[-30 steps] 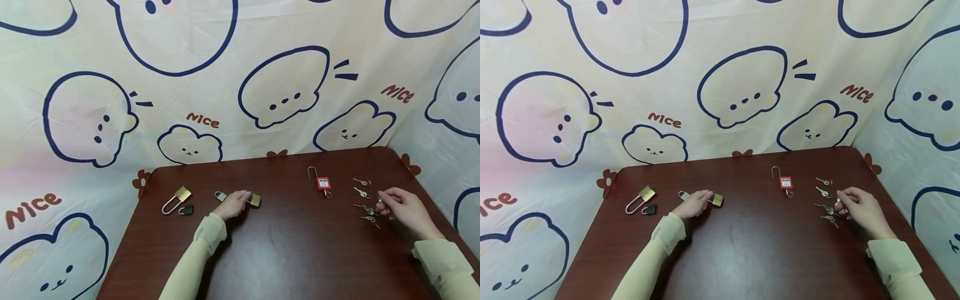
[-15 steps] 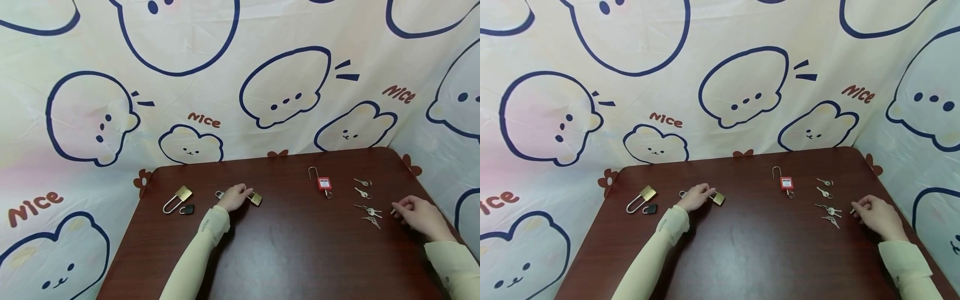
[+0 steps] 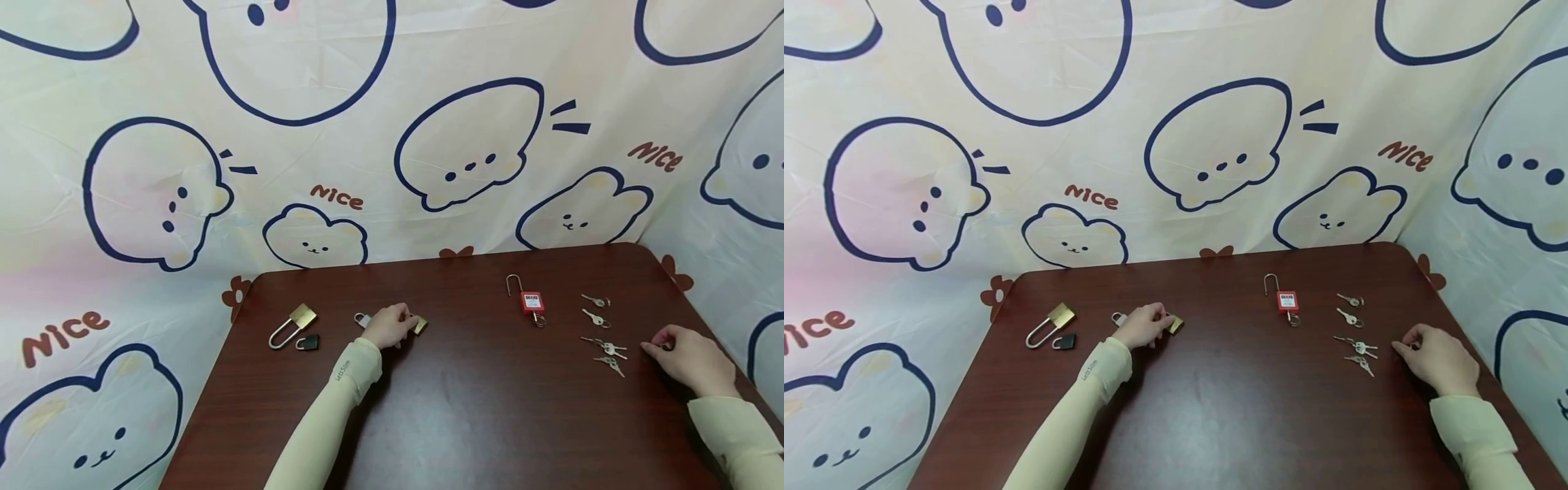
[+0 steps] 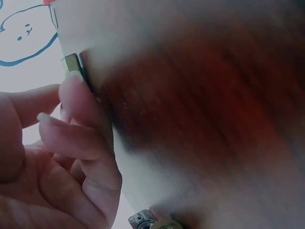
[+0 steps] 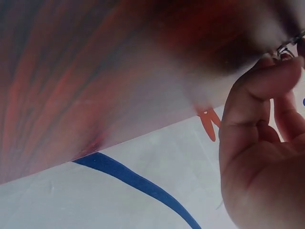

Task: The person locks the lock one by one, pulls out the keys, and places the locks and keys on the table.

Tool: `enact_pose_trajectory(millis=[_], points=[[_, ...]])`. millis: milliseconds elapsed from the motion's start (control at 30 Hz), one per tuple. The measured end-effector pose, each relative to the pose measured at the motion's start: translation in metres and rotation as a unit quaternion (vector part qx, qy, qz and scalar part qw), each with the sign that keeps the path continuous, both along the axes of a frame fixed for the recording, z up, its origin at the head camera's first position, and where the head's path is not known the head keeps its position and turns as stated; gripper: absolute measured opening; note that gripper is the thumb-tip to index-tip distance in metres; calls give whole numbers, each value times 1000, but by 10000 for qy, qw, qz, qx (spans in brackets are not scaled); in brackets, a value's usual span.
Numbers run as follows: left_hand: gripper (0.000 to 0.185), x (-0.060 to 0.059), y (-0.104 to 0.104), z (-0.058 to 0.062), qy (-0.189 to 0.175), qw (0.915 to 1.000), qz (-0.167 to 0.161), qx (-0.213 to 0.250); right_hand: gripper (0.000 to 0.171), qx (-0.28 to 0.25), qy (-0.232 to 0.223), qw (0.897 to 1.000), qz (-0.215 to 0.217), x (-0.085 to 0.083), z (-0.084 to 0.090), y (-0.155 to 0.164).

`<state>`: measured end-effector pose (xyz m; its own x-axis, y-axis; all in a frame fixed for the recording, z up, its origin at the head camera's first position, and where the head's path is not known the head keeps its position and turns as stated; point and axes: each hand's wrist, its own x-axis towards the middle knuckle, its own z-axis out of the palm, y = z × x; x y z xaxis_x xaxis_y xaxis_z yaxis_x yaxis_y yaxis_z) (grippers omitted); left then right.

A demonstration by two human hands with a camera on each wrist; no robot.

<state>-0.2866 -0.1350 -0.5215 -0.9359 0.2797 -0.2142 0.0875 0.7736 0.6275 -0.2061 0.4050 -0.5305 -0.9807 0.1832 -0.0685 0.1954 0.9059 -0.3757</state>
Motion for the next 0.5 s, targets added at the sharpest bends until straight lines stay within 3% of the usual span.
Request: enact_pose_trajectory(millis=[500], points=[[30, 2, 2, 0, 15, 9998, 67, -184, 30, 199, 429, 9989, -34, 0, 1, -4]])
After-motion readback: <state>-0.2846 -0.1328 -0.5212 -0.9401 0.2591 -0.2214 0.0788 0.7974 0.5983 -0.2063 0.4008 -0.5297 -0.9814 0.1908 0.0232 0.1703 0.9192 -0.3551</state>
